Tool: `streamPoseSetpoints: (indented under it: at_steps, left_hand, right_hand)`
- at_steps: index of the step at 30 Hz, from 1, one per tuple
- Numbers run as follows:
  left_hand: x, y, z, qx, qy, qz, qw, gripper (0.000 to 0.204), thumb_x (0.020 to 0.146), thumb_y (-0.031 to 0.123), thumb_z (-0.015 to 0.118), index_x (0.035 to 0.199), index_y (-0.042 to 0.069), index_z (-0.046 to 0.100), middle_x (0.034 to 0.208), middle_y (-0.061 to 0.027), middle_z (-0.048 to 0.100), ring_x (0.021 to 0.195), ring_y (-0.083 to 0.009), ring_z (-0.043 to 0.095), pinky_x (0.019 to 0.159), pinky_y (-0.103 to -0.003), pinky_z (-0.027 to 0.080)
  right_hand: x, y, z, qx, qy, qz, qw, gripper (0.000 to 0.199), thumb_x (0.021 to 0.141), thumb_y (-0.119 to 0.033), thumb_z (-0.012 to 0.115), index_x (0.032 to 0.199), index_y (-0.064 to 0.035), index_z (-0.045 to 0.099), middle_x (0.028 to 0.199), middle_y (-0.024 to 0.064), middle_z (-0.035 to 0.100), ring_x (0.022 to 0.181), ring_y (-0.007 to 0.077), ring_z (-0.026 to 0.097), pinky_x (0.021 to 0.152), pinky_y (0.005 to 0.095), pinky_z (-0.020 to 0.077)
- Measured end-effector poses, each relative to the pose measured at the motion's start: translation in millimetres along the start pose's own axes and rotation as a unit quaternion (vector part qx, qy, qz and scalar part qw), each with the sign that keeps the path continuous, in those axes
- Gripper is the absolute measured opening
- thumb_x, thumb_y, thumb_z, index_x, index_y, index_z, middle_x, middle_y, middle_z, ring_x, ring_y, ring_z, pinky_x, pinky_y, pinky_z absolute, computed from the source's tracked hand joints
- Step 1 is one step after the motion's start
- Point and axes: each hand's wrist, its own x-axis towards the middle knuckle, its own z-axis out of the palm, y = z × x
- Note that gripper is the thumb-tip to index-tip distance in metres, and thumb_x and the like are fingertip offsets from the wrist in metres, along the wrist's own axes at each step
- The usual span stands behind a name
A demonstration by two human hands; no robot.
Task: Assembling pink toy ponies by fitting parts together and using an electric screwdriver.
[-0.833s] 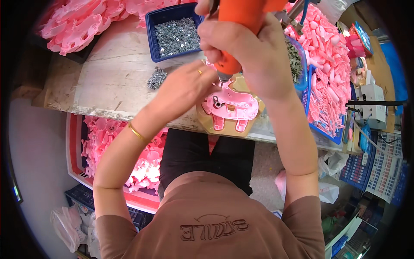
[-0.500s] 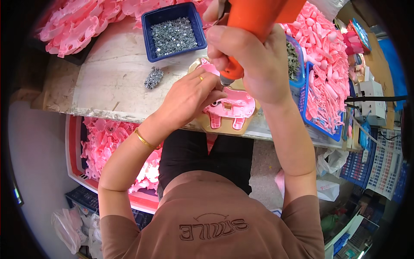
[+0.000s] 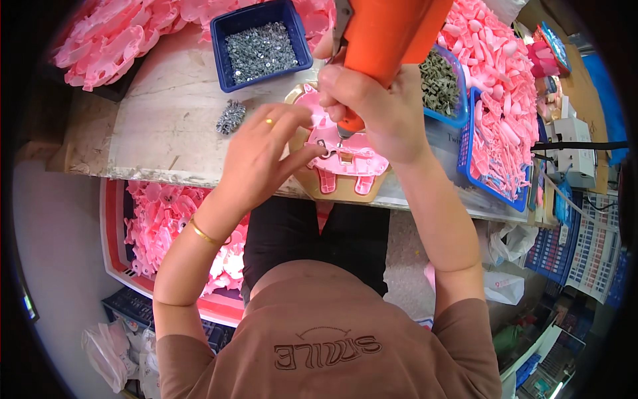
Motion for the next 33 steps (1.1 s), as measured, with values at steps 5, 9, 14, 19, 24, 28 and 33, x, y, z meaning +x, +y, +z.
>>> streamPoseSetpoints:
  at_steps: [5,9,14,19,24,28,33]
  left_hand:
    - [-21.8,10.3,-2.4,-0.001,-0.029,0.026,0.999,0.022,0.077,0.017,0.077,0.092,0.007,0.064,0.11,-0.0094,0.066,0.102,-0.0308,0.061,0.085,-0.04,0.052]
    - [-35.3,27.9,7.6,0.011,-0.068,0.013,0.998,0.028,0.078,0.021,0.077,0.101,0.01,0.065,0.126,-0.0095,0.06,0.116,-0.0301,0.056,0.095,-0.043,0.048]
    - [-36.7,38.6,25.4,0.079,-0.133,-0.004,0.988,0.046,0.084,0.04,0.071,0.123,0.019,0.06,0.147,-0.0107,0.044,0.136,-0.0305,0.04,0.114,-0.049,0.032]
    - [-30.4,36.8,38.7,0.108,-0.116,-0.014,0.987,0.048,0.084,0.041,0.069,0.127,0.02,0.06,0.147,-0.0108,0.043,0.135,-0.0306,0.041,0.113,-0.05,0.032]
    - [-29.9,35.3,43.4,0.121,-0.115,-0.014,0.986,0.048,0.085,0.041,0.068,0.127,0.018,0.061,0.147,-0.0107,0.044,0.132,-0.0298,0.043,0.113,-0.049,0.033]
    - [-29.9,35.3,44.7,0.12,-0.112,-0.015,0.986,0.048,0.085,0.04,0.068,0.127,0.018,0.061,0.147,-0.0106,0.044,0.131,-0.0286,0.044,0.112,-0.049,0.033]
    - [-31.0,34.7,44.8,0.118,-0.114,-0.015,0.986,0.048,0.085,0.04,0.068,0.126,0.018,0.061,0.147,-0.0105,0.044,0.131,-0.028,0.044,0.113,-0.049,0.033]
  right_hand:
    - [-4.7,9.8,1.1,-0.023,0.012,-0.013,1.0,0.022,0.084,-0.009,0.065,0.102,0.0016,0.059,0.067,0.0041,0.059,0.055,0.007,0.056,0.05,0.0212,0.0435]
    - [-17.7,2.0,-8.7,-0.042,0.057,0.0,0.997,0.021,0.084,-0.008,0.062,0.102,0.0018,0.058,0.066,0.0042,0.057,0.052,0.0082,0.053,0.049,0.0216,0.0411]
    - [-32.4,1.8,-37.1,-0.065,0.084,-0.013,0.994,0.027,0.085,-0.01,0.061,0.107,0.0039,0.056,0.067,0.0054,0.056,0.057,0.0103,0.053,0.051,0.0245,0.0419]
    - [-32.6,11.4,-39.2,-0.05,0.09,-0.016,0.995,0.027,0.086,-0.011,0.063,0.108,0.0036,0.056,0.069,0.0064,0.058,0.057,0.0106,0.053,0.052,0.0248,0.0433]
    - [-32.8,15.7,-42.3,-0.042,0.09,-0.025,0.995,0.027,0.086,-0.011,0.063,0.108,0.0033,0.056,0.07,0.0069,0.059,0.056,0.0103,0.054,0.051,0.0244,0.0435]
    - [-32.6,14.3,-42.0,-0.047,0.082,-0.024,0.995,0.026,0.086,-0.012,0.063,0.107,0.003,0.057,0.07,0.0075,0.059,0.056,0.0102,0.054,0.05,0.0239,0.0429]
    - [-33.7,14.3,-43.0,-0.038,0.097,-0.012,0.994,0.026,0.086,-0.011,0.063,0.107,0.0028,0.057,0.071,0.0074,0.059,0.056,0.0102,0.053,0.049,0.0238,0.0427]
